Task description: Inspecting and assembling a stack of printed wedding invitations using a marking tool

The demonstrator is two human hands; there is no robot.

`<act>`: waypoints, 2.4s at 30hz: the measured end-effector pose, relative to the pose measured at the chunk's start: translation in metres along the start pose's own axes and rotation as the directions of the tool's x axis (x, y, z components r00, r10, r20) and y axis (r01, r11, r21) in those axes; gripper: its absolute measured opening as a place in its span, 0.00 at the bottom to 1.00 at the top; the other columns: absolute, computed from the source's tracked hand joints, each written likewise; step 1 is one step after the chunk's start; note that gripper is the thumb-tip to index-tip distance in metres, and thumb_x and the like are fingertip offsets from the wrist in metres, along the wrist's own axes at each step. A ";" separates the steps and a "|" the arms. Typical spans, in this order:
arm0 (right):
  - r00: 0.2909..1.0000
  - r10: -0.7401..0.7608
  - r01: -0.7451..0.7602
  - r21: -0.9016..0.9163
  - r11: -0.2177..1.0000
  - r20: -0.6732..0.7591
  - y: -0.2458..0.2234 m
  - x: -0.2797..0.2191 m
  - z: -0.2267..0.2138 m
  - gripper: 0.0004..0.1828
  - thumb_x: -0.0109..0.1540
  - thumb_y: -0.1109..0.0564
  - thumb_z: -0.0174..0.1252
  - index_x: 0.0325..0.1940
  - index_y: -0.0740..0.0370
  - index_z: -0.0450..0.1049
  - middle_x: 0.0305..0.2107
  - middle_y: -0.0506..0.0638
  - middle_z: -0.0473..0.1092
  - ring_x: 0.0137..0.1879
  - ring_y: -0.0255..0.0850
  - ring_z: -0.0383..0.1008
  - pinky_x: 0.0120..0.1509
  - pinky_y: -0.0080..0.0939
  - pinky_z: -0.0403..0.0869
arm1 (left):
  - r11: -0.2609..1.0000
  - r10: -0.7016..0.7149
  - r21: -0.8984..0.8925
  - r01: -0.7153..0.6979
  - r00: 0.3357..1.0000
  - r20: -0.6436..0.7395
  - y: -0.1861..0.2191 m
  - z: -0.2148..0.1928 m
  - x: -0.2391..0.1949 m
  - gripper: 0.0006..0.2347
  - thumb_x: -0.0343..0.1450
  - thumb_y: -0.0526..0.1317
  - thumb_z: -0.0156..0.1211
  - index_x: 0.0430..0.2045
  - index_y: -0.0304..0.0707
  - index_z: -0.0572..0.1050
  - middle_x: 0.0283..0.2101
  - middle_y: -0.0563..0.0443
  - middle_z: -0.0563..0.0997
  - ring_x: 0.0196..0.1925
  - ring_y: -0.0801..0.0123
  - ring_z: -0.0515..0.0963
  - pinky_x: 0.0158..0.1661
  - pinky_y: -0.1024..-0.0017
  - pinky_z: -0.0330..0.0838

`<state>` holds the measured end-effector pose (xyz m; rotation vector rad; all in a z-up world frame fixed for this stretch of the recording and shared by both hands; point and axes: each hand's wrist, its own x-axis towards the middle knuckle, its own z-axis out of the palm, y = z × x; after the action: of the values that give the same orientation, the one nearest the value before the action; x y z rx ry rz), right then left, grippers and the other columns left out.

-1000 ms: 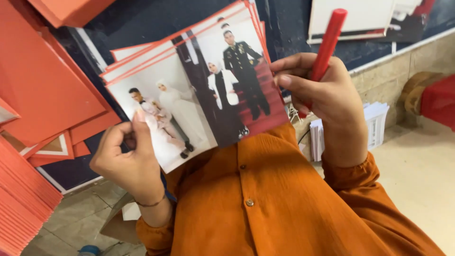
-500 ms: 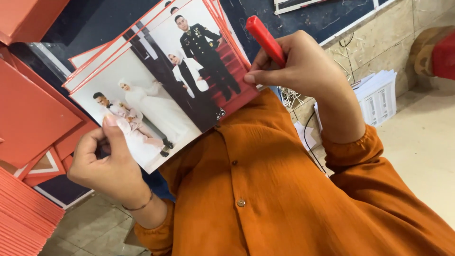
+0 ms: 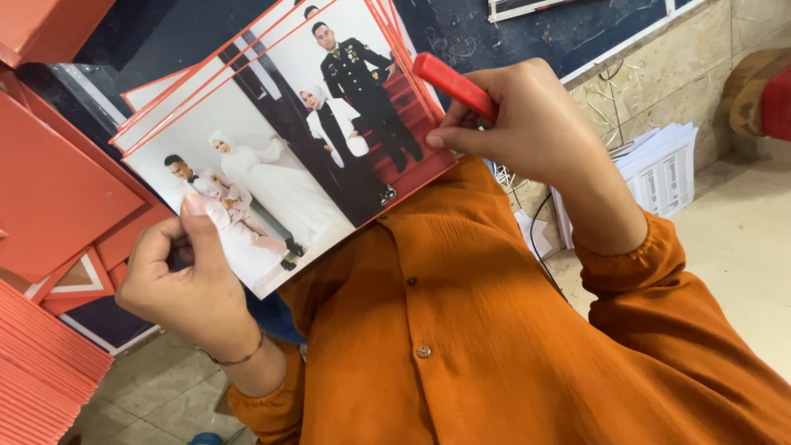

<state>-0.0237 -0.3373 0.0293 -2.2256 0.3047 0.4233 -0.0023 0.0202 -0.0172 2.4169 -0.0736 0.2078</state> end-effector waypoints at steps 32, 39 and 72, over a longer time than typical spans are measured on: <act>0.744 -0.667 0.477 -0.732 0.486 0.042 0.032 -0.029 0.023 0.15 0.77 0.61 0.74 0.67 0.50 0.93 0.41 0.47 0.62 0.39 0.34 0.57 0.34 0.30 0.60 | 0.857 0.457 0.237 -0.458 0.887 0.061 -0.017 -0.002 0.024 0.12 0.81 0.32 0.68 0.28 0.35 0.71 0.33 0.49 0.71 0.33 0.60 0.66 0.36 0.64 0.65; 0.749 -0.659 0.524 -0.545 0.655 -0.072 0.000 0.040 0.014 0.20 0.77 0.73 0.61 0.69 0.66 0.90 0.40 0.54 0.58 0.45 0.47 0.55 0.58 0.49 0.61 | 0.905 0.411 0.053 -0.423 0.898 0.155 -0.020 -0.003 0.022 0.15 0.86 0.32 0.64 0.28 0.32 0.68 0.32 0.45 0.69 0.34 0.56 0.64 0.37 0.60 0.63; 0.317 -0.844 0.855 -0.515 0.057 0.433 -0.092 -0.020 0.124 0.25 0.72 0.45 0.63 0.74 0.45 0.76 0.41 0.33 0.67 0.44 0.33 0.59 0.51 0.34 0.61 | 0.797 -0.210 -0.599 0.077 0.965 -0.157 -0.005 -0.019 -0.028 0.09 0.84 0.34 0.45 0.58 0.32 0.63 0.57 0.43 0.70 0.56 0.63 0.74 0.60 0.67 0.72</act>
<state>-0.0336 -0.1817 0.0270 -2.5787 -1.4750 -0.2068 -0.0320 0.0360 -0.0108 1.7517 0.1315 0.3233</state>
